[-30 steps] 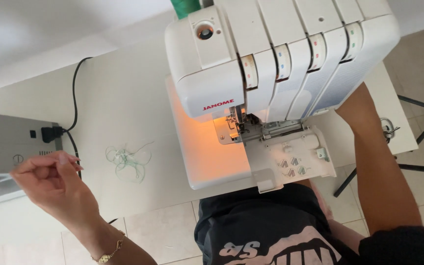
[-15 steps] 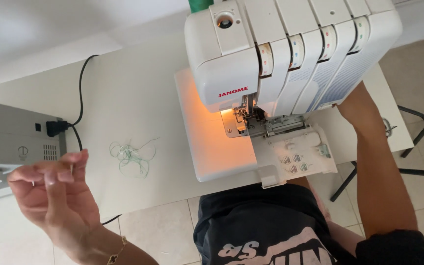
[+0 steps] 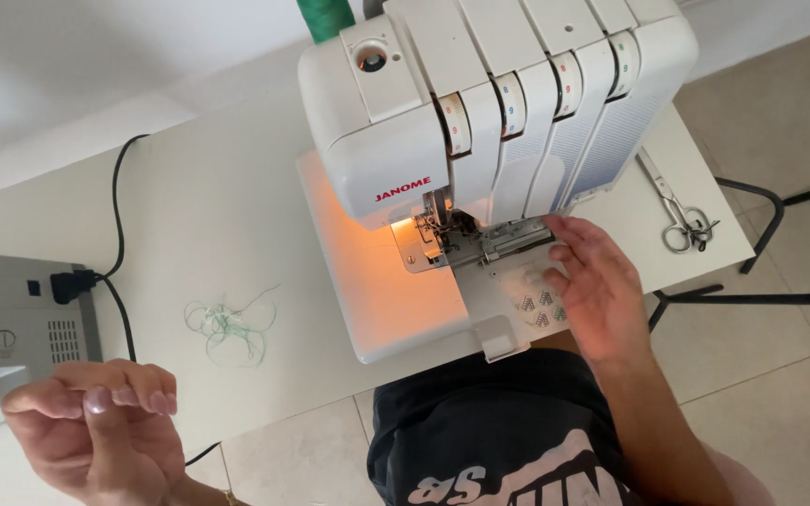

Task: Threading a Janome MyLock 644D serger machine, including pulling thread through guides and trimming ends with scissors.

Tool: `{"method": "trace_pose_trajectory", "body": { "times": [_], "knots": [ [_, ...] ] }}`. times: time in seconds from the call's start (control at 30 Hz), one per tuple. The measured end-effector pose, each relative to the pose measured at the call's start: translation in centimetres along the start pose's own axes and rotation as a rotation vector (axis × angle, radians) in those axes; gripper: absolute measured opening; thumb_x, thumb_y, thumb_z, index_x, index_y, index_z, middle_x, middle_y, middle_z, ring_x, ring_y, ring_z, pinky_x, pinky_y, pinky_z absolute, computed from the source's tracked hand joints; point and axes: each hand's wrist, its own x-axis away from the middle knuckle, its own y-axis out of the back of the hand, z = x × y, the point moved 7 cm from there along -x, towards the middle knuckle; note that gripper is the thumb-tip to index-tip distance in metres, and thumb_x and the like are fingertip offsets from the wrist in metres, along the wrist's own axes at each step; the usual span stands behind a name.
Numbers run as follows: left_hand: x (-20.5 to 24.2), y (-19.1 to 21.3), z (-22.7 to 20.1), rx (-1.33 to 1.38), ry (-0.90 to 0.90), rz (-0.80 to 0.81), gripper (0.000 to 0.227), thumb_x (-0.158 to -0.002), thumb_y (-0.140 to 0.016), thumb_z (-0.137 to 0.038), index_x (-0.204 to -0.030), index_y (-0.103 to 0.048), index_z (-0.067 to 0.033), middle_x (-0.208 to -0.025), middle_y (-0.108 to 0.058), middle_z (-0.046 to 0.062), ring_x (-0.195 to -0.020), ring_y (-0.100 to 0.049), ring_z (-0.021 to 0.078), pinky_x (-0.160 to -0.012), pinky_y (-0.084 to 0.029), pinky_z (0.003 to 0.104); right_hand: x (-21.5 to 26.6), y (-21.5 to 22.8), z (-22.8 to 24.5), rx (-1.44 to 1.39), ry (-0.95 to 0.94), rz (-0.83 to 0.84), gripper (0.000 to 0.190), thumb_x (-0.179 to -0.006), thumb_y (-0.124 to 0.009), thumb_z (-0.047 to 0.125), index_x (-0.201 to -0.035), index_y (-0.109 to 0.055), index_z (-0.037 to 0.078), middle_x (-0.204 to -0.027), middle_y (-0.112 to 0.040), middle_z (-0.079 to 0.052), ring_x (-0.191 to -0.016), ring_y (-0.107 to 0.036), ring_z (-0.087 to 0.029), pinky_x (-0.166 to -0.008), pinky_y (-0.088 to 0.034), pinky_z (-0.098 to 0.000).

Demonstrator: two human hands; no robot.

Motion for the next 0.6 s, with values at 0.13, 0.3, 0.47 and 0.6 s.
{"method": "trace_pose_trajectory", "body": {
  "times": [0.13,0.3,0.47,0.6],
  "knots": [
    [-0.1,-0.4,-0.5,-0.056,-0.012,0.002,0.02,-0.121,-0.056,-0.011,-0.118,-0.041,-0.0239,-0.085,-0.047,0.0,-0.065,-0.057,0.0149,-0.056,-0.051,0.025,-0.3,-1.0,-1.4,0.014,0.043,0.065,0.032,-0.108,-0.061,0.008,-0.138,-0.067,0.002,-0.143,-0.071,-0.019,-0.106,-0.069,-0.018,-0.087,-0.057,-0.0327],
    [0.3,0.0,-0.7,-0.118,-0.028,-0.032,0.022,-0.121,-0.057,-0.009,-0.116,-0.04,-0.0216,-0.087,-0.05,0.003,-0.064,-0.059,0.0171,-0.057,-0.052,0.026,-0.8,-2.4,-2.1,-0.03,0.008,0.181,0.027,-0.107,-0.065,0.008,-0.134,-0.064,0.005,-0.121,-0.071,-0.011,-0.101,-0.065,-0.018,-0.083,-0.052,-0.0333],
    [0.1,1.2,-1.6,-0.138,-0.076,-0.061,0.021,-0.123,-0.06,-0.014,-0.122,-0.041,-0.0217,-0.087,-0.049,0.0,-0.067,-0.054,0.0123,-0.063,-0.053,0.023,-1.3,-2.2,-2.7,0.057,-0.013,0.245,0.017,-0.109,-0.065,0.011,-0.124,-0.07,0.007,-0.106,-0.068,-0.004,-0.095,-0.06,-0.013,-0.079,-0.045,-0.0292],
    [1.1,4.7,-1.8,-0.215,-0.068,-0.169,0.027,-0.134,-0.058,-0.006,-0.123,-0.038,-0.0206,-0.103,-0.049,0.004,-0.077,-0.056,0.0182,-0.076,-0.055,0.029,-1.7,-1.4,-3.0,0.084,-0.004,0.212,0.009,-0.11,-0.066,0.012,-0.112,-0.073,0.008,-0.111,-0.066,-0.001,-0.093,-0.054,-0.014,-0.079,-0.044,-0.0296]
  ]
}}
